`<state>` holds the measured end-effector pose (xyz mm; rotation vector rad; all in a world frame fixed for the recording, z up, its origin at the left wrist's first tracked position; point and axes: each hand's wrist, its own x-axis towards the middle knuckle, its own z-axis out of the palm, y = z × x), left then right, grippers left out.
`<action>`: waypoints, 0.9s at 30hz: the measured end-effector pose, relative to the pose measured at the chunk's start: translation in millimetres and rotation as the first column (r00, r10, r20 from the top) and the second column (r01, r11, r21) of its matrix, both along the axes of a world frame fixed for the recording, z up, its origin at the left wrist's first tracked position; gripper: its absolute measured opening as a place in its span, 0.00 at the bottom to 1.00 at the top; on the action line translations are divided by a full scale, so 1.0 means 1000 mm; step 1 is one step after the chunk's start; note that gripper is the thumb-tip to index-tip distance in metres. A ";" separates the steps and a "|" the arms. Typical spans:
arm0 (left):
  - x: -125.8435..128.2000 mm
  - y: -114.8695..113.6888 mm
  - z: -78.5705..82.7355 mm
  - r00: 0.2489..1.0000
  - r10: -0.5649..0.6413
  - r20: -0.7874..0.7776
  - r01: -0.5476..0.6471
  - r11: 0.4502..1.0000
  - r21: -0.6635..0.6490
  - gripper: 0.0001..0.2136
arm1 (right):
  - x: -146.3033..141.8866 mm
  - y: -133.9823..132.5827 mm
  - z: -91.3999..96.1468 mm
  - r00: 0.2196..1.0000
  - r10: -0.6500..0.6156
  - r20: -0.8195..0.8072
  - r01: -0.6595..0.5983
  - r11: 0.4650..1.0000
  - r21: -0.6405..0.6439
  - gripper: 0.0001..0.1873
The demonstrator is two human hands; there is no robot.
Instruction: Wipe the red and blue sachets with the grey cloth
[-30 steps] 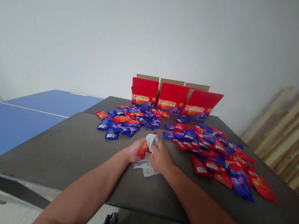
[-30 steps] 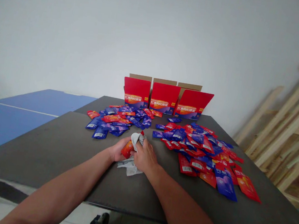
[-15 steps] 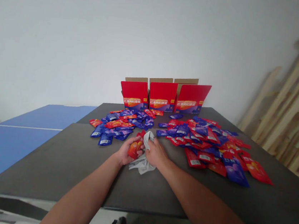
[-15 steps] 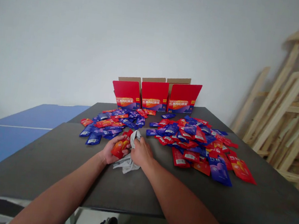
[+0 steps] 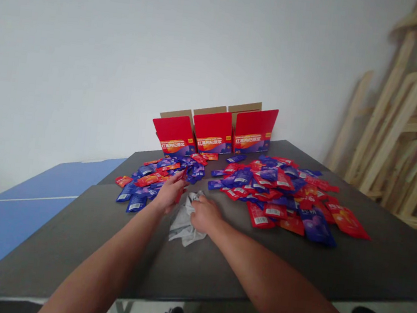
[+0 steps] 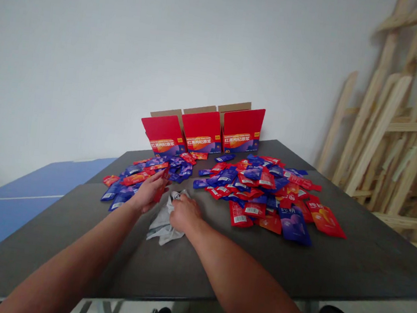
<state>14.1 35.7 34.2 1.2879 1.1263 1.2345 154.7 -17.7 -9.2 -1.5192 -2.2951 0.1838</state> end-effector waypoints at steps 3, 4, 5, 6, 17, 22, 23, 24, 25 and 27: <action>0.023 0.030 0.015 0.884 -0.158 -0.440 0.191 0.981 0.032 0.26 | 0.000 0.001 0.000 1.000 0.016 0.002 -0.016 1.000 0.000 0.16; 0.033 0.040 0.017 0.792 -0.177 -0.584 0.236 0.971 0.026 0.26 | 0.000 0.001 0.000 1.000 0.021 0.003 -0.021 1.000 -0.003 0.16; 0.045 0.050 0.018 0.680 -0.177 -0.711 0.264 0.965 0.012 0.25 | 0.000 0.001 0.000 1.000 0.024 0.003 -0.024 1.000 -0.006 0.16; 0.058 0.058 0.018 0.577 -0.157 -0.802 0.267 0.964 0.003 0.25 | 0.000 0.001 0.000 1.000 0.025 0.004 -0.025 1.000 -0.009 0.16; 0.148 0.089 -0.010 0.512 -0.163 -0.843 0.297 0.955 -0.004 0.27 | -0.004 0.008 0.000 0.996 0.089 0.010 -0.088 0.995 -0.050 0.24; 0.132 0.090 -0.014 0.587 -0.209 -0.782 0.333 0.943 -0.002 0.21 | -0.001 0.004 0.000 0.999 0.051 0.006 -0.050 0.997 -0.052 0.22; 0.122 0.091 -0.012 0.601 -0.203 -0.773 0.327 0.945 0.006 0.19 | 0.000 0.003 0.000 0.999 0.043 0.007 -0.042 0.998 -0.050 0.21; 0.111 0.093 -0.009 0.611 -0.196 -0.767 0.316 0.949 0.010 0.18 | 0.000 0.002 0.000 0.999 0.037 0.009 -0.036 0.998 -0.049 0.20; 0.097 0.096 -0.006 0.615 -0.185 -0.766 0.301 0.954 0.011 0.16 | 0.001 0.001 0.000 0.999 0.034 0.012 -0.033 0.998 -0.048 0.18; 0.062 0.101 0.002 0.603 -0.168 -0.780 0.255 0.967 -0.010 0.13 | 0.001 0.001 0.001 0.999 0.031 0.018 -0.031 0.998 -0.049 0.17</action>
